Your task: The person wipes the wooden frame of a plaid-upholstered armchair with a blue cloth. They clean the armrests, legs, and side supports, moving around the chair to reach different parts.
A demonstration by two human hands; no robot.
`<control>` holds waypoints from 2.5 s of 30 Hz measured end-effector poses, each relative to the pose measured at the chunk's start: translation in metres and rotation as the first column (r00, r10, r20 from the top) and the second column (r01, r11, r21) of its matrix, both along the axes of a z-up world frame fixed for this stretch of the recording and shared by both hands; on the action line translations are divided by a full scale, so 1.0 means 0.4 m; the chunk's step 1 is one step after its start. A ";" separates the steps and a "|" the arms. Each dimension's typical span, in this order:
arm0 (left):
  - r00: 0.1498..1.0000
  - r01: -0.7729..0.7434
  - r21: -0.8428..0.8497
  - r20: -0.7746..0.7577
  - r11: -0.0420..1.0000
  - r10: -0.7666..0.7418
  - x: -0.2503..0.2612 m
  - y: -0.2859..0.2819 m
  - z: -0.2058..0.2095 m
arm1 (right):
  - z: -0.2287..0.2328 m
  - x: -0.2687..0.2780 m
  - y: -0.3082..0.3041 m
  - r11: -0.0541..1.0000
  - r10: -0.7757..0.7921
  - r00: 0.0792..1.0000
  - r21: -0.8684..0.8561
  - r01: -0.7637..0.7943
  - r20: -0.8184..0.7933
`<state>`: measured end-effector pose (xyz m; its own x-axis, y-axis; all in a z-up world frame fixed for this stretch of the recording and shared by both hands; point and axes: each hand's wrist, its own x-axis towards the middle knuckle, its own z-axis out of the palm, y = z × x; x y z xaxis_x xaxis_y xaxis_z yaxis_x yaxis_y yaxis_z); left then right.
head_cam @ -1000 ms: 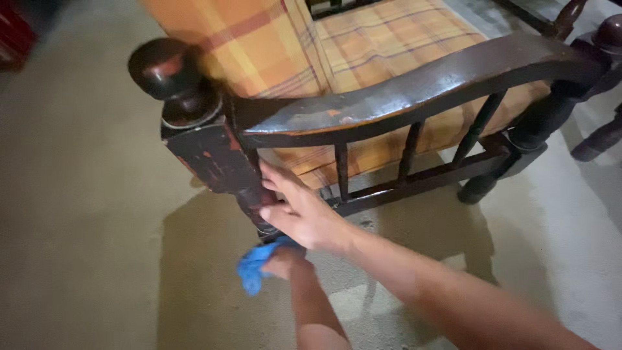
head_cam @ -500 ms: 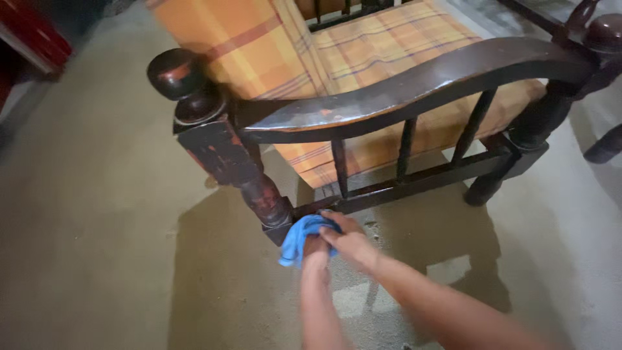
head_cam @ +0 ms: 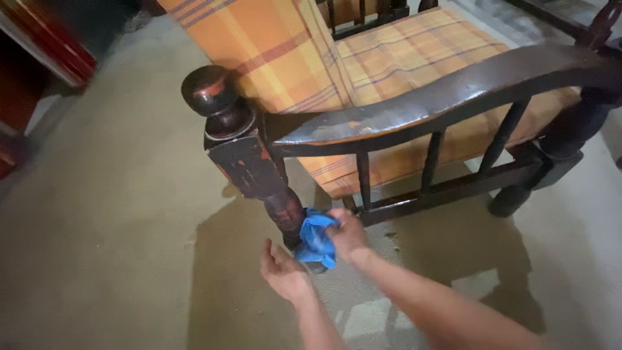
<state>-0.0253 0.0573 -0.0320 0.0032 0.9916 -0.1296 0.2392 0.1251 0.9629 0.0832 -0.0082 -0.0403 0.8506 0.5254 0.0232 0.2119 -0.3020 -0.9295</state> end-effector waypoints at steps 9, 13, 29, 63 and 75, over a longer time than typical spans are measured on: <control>0.725 0.193 0.045 0.667 0.980 -0.173 0.115 0.047 0.156 | 0.299 -0.033 0.015 0.780 0.313 0.945 0.592 -0.201 -0.092; 0.860 0.154 0.061 0.483 0.986 -0.165 0.121 0.067 0.121 | 0.239 0.023 0.103 0.932 0.204 0.969 0.331 -0.148 -0.140; 0.567 0.393 -0.093 0.808 0.915 -0.162 0.098 0.053 0.173 | 0.333 -0.120 -0.007 0.909 0.159 0.971 0.357 -0.214 0.178; 0.753 0.289 0.048 0.606 0.956 -0.258 0.139 0.061 0.188 | 0.745 0.091 -0.078 0.969 0.229 0.428 -0.246 -0.018 0.874; 0.916 -0.194 0.488 0.401 0.851 -0.021 0.170 0.085 0.540 | 0.772 0.085 0.005 0.993 -0.073 0.626 0.115 -0.027 0.776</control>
<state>0.0426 0.0914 0.1838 -0.1439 0.9117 0.3847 -0.1440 -0.4039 0.9034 0.1171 -0.0063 0.2684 0.5000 0.4572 0.7355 0.8653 -0.2287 -0.4461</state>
